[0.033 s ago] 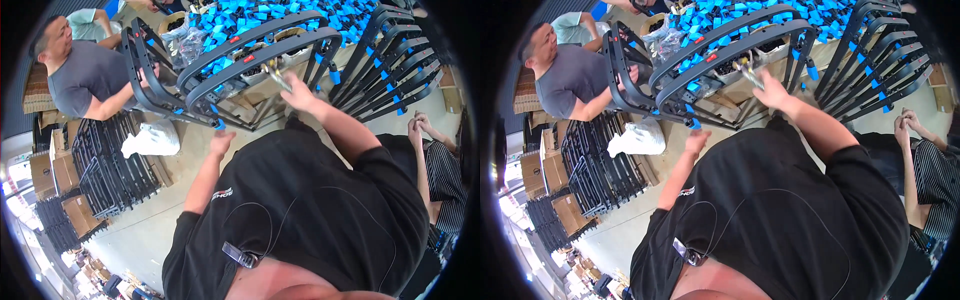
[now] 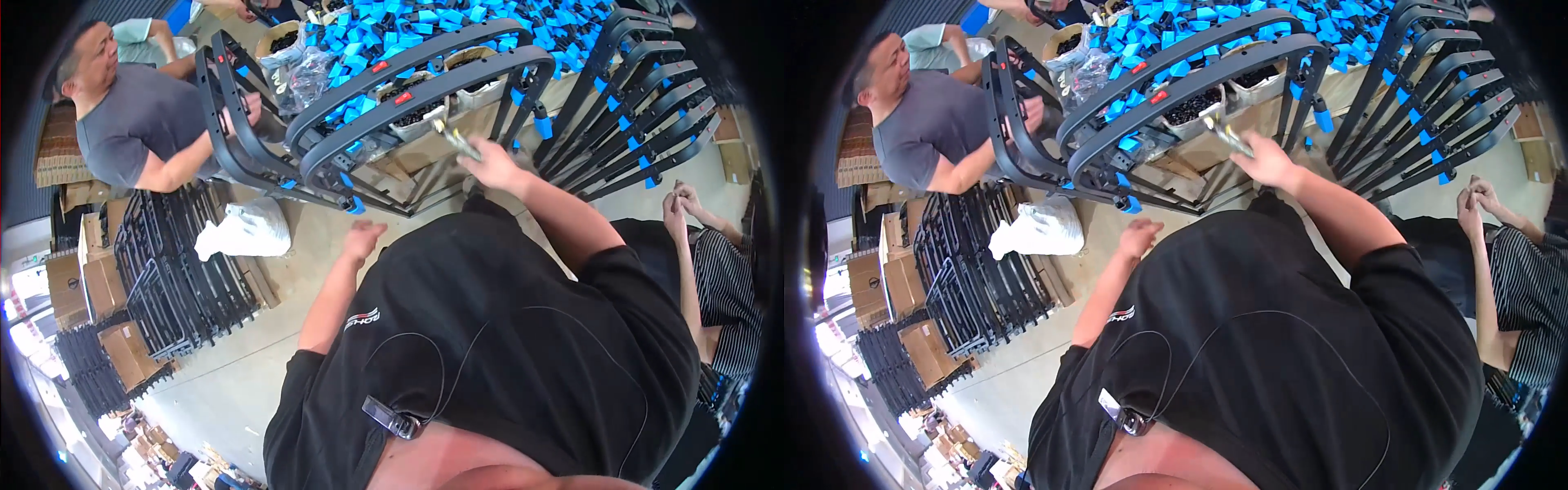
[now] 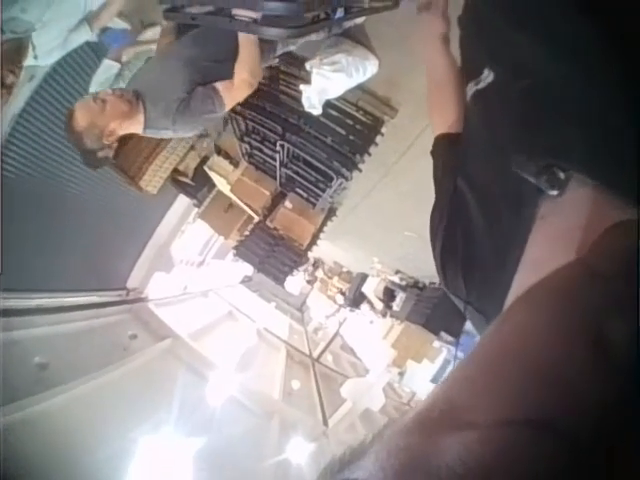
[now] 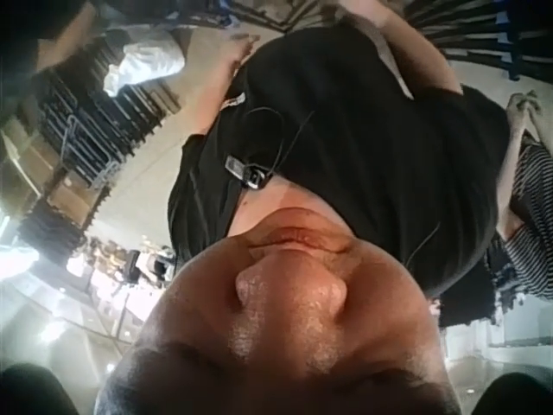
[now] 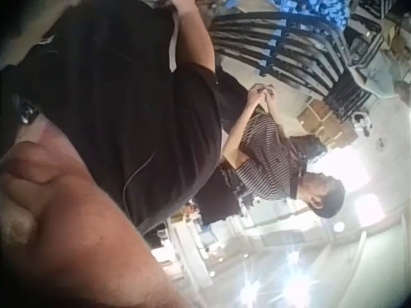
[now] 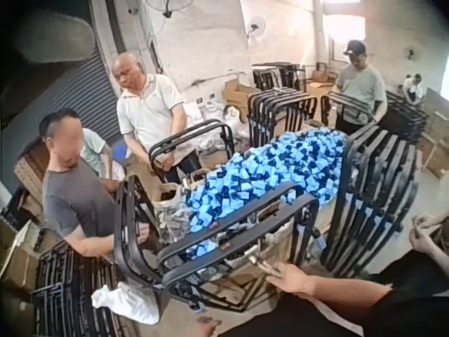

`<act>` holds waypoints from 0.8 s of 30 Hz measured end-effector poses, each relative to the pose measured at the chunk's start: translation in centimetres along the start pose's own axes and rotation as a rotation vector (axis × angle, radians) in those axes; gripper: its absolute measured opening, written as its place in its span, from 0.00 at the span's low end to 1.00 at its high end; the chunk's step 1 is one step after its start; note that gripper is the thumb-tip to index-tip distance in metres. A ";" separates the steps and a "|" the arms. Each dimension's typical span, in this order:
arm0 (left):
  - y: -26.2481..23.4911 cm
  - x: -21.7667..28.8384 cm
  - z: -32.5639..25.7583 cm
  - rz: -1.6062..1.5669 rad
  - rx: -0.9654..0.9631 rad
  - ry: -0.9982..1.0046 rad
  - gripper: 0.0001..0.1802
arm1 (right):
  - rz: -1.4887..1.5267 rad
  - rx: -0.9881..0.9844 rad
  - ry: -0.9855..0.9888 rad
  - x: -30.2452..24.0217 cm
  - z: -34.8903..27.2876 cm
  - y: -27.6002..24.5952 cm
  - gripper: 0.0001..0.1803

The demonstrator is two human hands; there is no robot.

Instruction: Assembling metal frames by attaching blue plastic caps and tightening components using a wrench.

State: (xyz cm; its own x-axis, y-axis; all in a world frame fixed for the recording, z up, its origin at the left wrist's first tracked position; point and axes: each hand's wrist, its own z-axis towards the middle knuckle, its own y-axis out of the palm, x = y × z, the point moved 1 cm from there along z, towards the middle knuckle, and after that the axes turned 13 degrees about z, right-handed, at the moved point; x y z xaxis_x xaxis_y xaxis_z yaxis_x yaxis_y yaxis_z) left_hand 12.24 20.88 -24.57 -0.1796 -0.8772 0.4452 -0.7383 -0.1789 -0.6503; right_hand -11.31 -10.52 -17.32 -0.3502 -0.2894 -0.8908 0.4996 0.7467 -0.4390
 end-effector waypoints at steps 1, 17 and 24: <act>-0.9 2.2 -2.1 -0.001 -0.293 0.025 0.32 | -0.011 -0.069 0.083 -0.6 -1.9 -0.8 0.23; 3.6 29.2 -6.5 -0.722 -0.460 0.774 0.17 | 0.379 -0.179 0.045 -3.6 -6.4 -9.6 0.16; 9.7 34.8 -6.9 -0.698 -0.241 0.695 0.14 | 0.335 0.349 -0.031 4.4 -9.9 -17.1 0.13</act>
State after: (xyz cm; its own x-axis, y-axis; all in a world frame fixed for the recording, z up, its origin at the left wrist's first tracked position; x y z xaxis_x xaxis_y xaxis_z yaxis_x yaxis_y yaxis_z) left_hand -5.67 -8.33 -11.17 0.0607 -0.1436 0.9878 -0.9207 -0.3902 -0.0002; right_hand -29.22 -18.60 -12.57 -0.1032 -0.0890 -0.9907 0.8186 0.5582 -0.1354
